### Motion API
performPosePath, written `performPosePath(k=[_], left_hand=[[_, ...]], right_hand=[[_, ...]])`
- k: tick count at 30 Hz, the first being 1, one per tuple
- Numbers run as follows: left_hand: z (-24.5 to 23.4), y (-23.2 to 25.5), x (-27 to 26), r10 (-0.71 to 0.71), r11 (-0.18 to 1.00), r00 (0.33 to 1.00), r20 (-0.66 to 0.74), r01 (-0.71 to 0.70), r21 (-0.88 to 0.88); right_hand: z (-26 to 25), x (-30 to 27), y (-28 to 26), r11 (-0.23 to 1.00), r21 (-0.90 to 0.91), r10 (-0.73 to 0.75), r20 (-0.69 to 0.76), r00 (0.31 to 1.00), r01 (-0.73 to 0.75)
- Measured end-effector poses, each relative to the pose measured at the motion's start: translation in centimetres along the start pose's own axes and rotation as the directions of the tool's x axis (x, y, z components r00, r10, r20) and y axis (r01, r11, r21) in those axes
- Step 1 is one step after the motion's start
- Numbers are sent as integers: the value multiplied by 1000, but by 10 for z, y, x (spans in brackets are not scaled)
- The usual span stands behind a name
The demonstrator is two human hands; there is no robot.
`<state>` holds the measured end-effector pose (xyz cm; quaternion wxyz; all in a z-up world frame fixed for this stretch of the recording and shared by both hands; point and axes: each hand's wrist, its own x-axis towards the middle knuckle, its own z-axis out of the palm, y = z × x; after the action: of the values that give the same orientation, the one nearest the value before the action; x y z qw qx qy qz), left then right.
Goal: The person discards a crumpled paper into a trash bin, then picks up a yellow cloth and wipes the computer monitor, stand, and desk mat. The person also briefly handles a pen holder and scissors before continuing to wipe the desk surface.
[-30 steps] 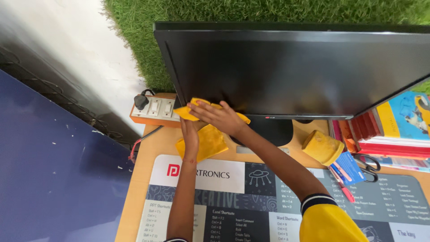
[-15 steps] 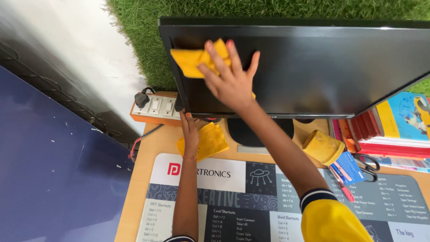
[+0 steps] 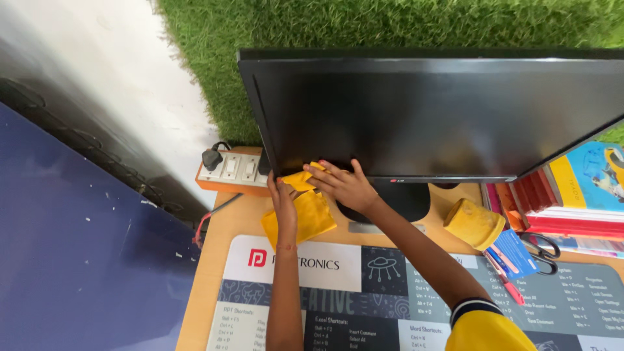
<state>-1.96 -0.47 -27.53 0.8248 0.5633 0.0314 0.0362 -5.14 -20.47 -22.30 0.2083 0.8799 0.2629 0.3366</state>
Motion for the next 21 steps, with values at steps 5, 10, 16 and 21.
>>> performPosePath(k=[5, 10, 16, 21], left_hand=[[4, 2, 3, 150, 985, 989, -17, -147, 90], [14, 33, -16, 160, 971, 982, -100, -138, 194], [55, 75, -60, 603, 783, 776, -188, -529, 328], [97, 77, -99, 648, 683, 762, 18, -591, 429]], right_hand=[[-33, 23, 43, 991, -41, 118, -193, 974, -128], [-70, 47, 98, 933, 56, 350, -359, 865, -354], [-81, 28, 123, 886, 17, 434, -378, 818, -462], [-36, -23, 100, 892, 81, 446, -325, 834, -446]])
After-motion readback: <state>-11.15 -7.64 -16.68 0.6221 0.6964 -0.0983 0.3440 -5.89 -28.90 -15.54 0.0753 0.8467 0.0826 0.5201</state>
